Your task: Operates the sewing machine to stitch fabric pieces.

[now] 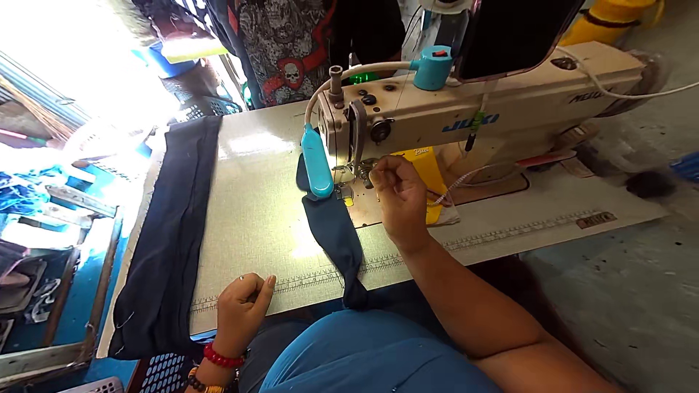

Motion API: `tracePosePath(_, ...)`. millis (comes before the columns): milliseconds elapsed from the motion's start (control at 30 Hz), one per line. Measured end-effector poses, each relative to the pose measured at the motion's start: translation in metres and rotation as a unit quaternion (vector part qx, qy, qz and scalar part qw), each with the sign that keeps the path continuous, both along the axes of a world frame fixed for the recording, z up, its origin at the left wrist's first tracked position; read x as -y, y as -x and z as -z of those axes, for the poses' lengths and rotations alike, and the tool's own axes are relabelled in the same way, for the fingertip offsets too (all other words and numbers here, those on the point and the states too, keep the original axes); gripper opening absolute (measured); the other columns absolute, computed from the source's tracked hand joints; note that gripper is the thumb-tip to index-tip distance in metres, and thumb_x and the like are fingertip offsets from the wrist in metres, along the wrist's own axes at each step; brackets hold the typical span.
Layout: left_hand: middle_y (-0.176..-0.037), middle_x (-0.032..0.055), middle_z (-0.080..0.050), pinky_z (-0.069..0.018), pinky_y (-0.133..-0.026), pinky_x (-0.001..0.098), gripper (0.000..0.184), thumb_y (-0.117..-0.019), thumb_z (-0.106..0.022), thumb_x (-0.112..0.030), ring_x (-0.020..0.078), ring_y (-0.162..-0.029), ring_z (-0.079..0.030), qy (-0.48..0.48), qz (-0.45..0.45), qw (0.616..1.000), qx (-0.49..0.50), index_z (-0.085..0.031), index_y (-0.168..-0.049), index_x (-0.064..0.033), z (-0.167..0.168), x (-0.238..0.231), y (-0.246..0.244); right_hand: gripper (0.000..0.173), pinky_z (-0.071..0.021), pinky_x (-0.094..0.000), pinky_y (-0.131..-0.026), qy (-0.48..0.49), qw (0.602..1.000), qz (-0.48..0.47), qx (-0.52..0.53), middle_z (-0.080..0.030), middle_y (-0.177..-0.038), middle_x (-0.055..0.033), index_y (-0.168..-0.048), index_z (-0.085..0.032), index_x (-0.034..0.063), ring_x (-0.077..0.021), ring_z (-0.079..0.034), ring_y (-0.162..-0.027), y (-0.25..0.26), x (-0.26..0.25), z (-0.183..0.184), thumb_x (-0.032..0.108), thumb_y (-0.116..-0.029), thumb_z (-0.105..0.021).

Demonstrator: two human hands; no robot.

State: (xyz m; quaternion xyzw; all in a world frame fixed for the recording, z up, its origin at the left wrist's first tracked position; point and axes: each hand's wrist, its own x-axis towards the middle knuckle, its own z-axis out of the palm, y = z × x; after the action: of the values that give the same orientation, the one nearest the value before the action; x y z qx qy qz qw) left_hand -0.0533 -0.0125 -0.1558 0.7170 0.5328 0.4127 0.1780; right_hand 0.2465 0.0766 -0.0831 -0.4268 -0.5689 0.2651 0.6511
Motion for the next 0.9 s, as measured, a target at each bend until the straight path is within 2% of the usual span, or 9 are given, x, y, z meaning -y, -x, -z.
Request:
tracePosePath(133,-0.06,-0.0062,-0.044,-0.032,-0.053,0.0124,0.038,-0.0976,-0.059,-0.029,-0.0036,-0.056,-0.04,0.001,0.0,1.0,-0.003,-0.056,-0.065,-0.009,0.0,0.0,0.0,0.009,-0.0401,-0.0141,-0.057,-0.023,0.999,0.01,0.021,-0.05,-0.093,-0.0016,-0.11,-0.06,0.0078,-0.0032,-0.047,-0.068,0.001,0.001,0.002,0.012,-0.1032,-0.055)
tracePosePath(267,-0.06,-0.0051,-0.045,-0.0322,-0.054,0.0123,0.038,-0.0979,-0.06,-0.028,-0.0033,-0.056,-0.041,-0.004,0.005,1.0,-0.003,-0.056,-0.066,-0.0081,0.0,0.0,0.001,0.01,-0.0497,-0.0128,-0.07,-0.078,0.992,0.04,0.087,-0.047,-0.113,-0.0061,-0.109,-0.06,0.0043,-0.0026,-0.054,-0.088,0.001,-0.003,0.006,0.011,-0.1026,-0.055)
tracePosePath(333,-0.06,-0.0052,-0.045,-0.0322,-0.054,0.0123,0.038,-0.0979,-0.06,-0.028,-0.0034,-0.056,-0.041,-0.004,0.004,1.0,-0.007,-0.056,-0.066,-0.008,0.0,0.0,0.001,0.011,-0.0519,-0.0179,-0.076,-0.11,0.985,0.031,0.127,-0.052,-0.119,-0.0123,-0.108,-0.058,-0.0007,-0.0082,-0.057,-0.093,0.0,-0.005,0.004,0.006,-0.1032,-0.051)
tracePosePath(400,-0.06,-0.0053,-0.045,-0.0323,-0.054,0.0124,0.038,-0.098,-0.06,-0.028,-0.0032,-0.056,-0.041,-0.002,0.004,1.0,-0.008,-0.056,-0.066,-0.0081,0.001,0.0,0.001,0.011,-0.0522,-0.0208,-0.069,-0.117,0.983,0.024,0.143,-0.064,-0.115,-0.014,-0.11,-0.056,-0.0019,-0.0091,-0.061,-0.083,0.0,-0.007,0.003,0.003,-0.1043,-0.048)
tracePosePath(433,-0.06,-0.0053,-0.045,-0.0324,-0.054,0.0125,0.038,-0.0979,-0.06,-0.028,-0.0032,-0.056,-0.041,-0.002,0.004,1.0,-0.008,-0.056,-0.066,-0.0083,0.001,0.0,0.001,0.011,-0.0514,-0.0215,-0.067,-0.107,0.984,0.023,0.14,-0.065,-0.109,-0.0119,-0.112,-0.054,-0.0009,-0.0091,-0.06,-0.079,-0.001,-0.006,0.002,0.004,-0.1054,-0.047)
tracePosePath(567,-0.059,-0.0055,-0.044,-0.0322,-0.053,0.013,0.039,-0.098,-0.06,-0.029,-0.003,-0.056,-0.04,-0.004,0.0,1.0,-0.014,-0.056,-0.065,-0.009,0.002,0.0,0.001,0.012,-0.0501,-0.0226,-0.06,-0.071,0.985,0.058,0.149,-0.057,-0.096,-0.0082,-0.116,-0.051,0.0029,-0.0106,-0.056,-0.072,-0.006,-0.007,-0.001,0.009,-0.1076,-0.045)
tracePosePath(667,-0.06,-0.0051,-0.045,-0.0328,-0.053,0.0128,0.039,-0.0982,-0.059,-0.029,-0.0029,-0.056,-0.041,-0.007,0.004,1.0,-0.011,-0.057,-0.066,-0.0083,0.002,0.0,0.001,0.013,-0.0537,-0.0258,-0.063,-0.059,0.972,0.081,0.212,-0.058,-0.096,-0.0111,-0.116,-0.052,0.0007,-0.0139,-0.06,-0.075,-0.009,-0.007,-0.003,0.008,-0.1067,-0.047)
tracePosePath(767,-0.06,-0.005,-0.045,-0.0328,-0.054,0.0127,0.039,-0.0978,-0.059,-0.03,-0.0029,-0.056,-0.041,-0.004,0.004,1.0,-0.015,-0.057,-0.066,-0.0082,0.001,0.0,0.001,0.013,-0.0564,-0.028,-0.073,-0.059,0.957,0.094,0.267,-0.06,-0.1,-0.0127,-0.116,-0.055,0.0,-0.0158,-0.063,-0.084,-0.014,-0.005,-0.007,0.008,-0.1057,-0.052)
tracePosePath(900,-0.059,-0.0052,-0.045,-0.0321,-0.053,0.0132,0.039,-0.0981,-0.059,-0.03,-0.0025,-0.056,-0.041,-0.007,0.006,1.0,-0.02,-0.056,-0.066,-0.0089,0.002,0.0,0.002,0.025,-0.0586,-0.0282,-0.076,-0.038,0.943,0.099,0.314,-0.066,-0.104,-0.0144,-0.127,-0.06,0.0014,-0.0168,-0.068,-0.085,-0.022,0.001,-0.016,0.009,-0.103,-0.059)
